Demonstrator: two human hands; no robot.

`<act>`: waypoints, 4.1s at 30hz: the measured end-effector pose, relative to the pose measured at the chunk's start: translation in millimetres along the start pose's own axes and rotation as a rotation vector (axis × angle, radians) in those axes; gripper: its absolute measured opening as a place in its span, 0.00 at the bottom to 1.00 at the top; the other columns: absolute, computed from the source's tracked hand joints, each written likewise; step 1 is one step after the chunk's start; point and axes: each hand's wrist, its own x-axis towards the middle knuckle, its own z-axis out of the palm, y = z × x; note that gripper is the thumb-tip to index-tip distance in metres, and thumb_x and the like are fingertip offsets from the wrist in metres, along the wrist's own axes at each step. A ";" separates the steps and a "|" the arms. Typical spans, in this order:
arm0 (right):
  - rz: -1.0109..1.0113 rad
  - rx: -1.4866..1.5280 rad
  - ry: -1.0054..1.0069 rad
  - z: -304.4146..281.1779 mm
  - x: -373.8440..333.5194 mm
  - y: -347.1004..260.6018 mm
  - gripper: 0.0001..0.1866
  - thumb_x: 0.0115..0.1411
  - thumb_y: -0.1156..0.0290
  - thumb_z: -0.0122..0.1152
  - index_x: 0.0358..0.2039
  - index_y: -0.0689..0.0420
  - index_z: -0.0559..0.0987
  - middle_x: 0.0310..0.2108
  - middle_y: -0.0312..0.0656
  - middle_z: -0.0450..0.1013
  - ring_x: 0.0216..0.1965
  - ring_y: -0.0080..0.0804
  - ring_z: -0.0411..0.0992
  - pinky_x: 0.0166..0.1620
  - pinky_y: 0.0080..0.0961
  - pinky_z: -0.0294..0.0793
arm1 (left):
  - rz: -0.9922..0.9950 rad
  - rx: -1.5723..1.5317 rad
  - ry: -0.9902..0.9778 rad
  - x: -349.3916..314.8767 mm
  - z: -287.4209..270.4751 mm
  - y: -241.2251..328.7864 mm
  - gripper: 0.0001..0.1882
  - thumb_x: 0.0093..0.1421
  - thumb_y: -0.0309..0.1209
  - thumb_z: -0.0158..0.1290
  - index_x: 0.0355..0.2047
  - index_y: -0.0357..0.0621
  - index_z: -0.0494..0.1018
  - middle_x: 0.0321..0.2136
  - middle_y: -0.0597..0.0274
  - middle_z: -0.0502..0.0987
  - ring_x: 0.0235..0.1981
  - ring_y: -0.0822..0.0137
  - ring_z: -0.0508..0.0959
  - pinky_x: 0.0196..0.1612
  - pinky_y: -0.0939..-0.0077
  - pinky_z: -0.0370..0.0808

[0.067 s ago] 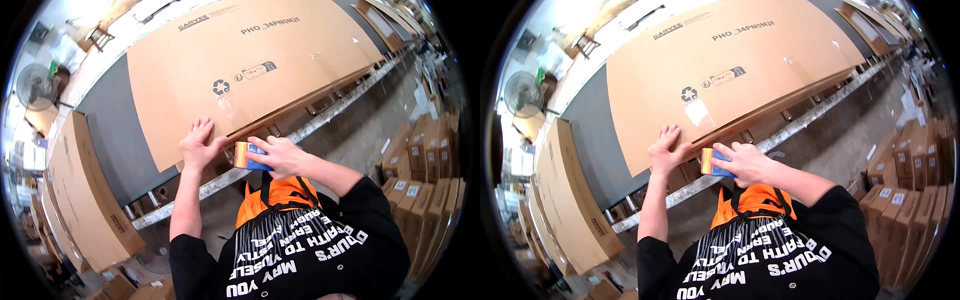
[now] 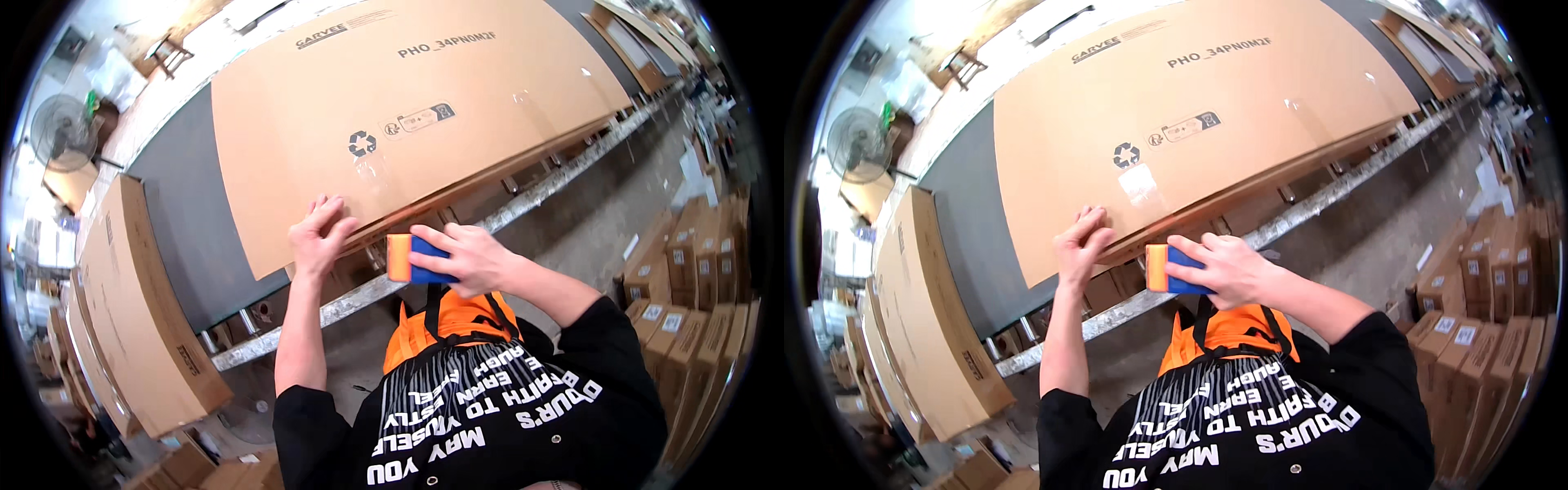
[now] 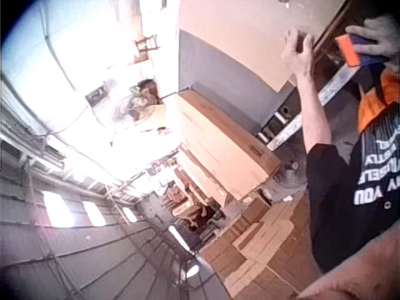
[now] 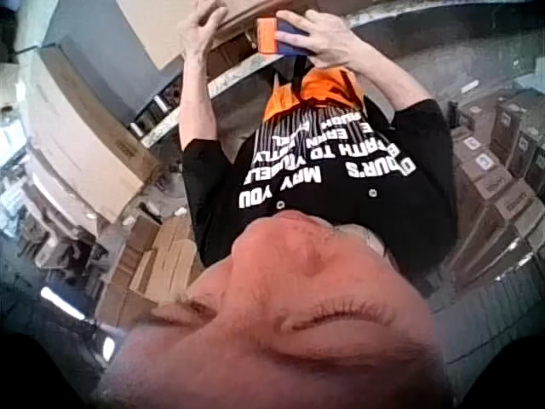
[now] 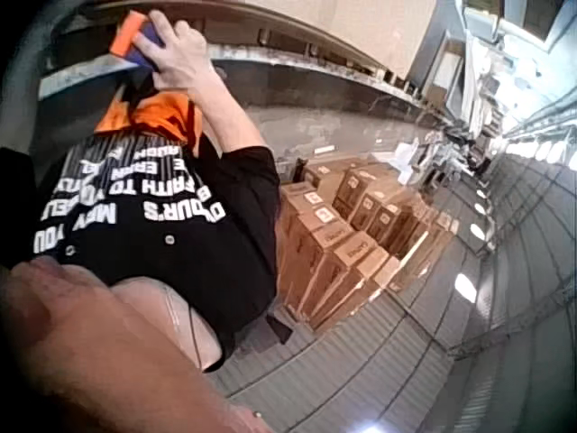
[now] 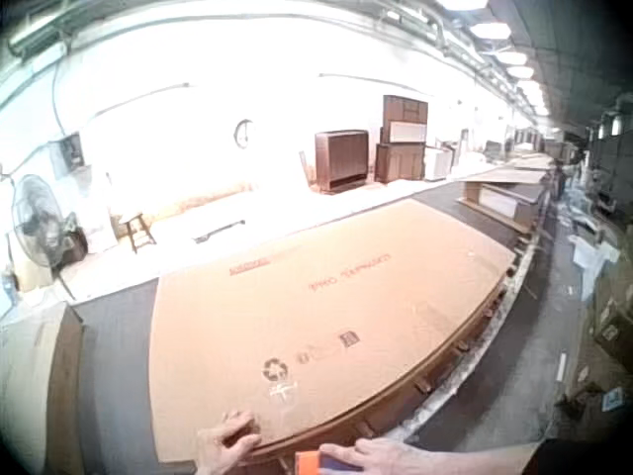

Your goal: The person tapes the edges and seams of a large cardboard box on a conveyor belt using a tape dispenser.

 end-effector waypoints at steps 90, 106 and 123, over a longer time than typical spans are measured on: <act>0.085 -0.679 -1.246 -126.8 -350.8 314.0 0.17 0.43 0.63 0.65 0.35 0.53 0.84 0.29 0.40 0.76 0.30 0.43 0.74 0.29 0.44 0.74 | 0.250 1.072 -0.502 176.6 539.6 241.4 0.57 0.49 0.64 0.55 0.64 0.27 0.54 0.63 0.28 0.55 0.62 0.26 0.57 0.63 0.38 0.55; 0.683 1.186 0.799 -184.1 -217.5 401.1 0.37 0.53 0.74 0.62 0.64 0.65 0.63 0.52 0.42 0.70 0.51 0.27 0.70 0.54 0.25 0.69 | 0.517 0.921 0.001 109.5 508.9 196.5 0.39 0.51 0.52 0.61 0.57 0.38 0.69 0.57 0.50 0.71 0.59 0.48 0.70 0.61 0.55 0.65; 0.242 -0.283 0.320 -70.5 8.5 610.3 0.25 0.58 0.56 0.53 0.49 0.61 0.75 0.54 0.55 0.69 0.59 0.53 0.62 0.61 0.50 0.59 | -0.230 0.892 0.229 99.5 365.6 174.9 0.32 0.54 0.47 0.58 0.55 0.41 0.73 0.55 0.46 0.72 0.59 0.47 0.69 0.63 0.51 0.61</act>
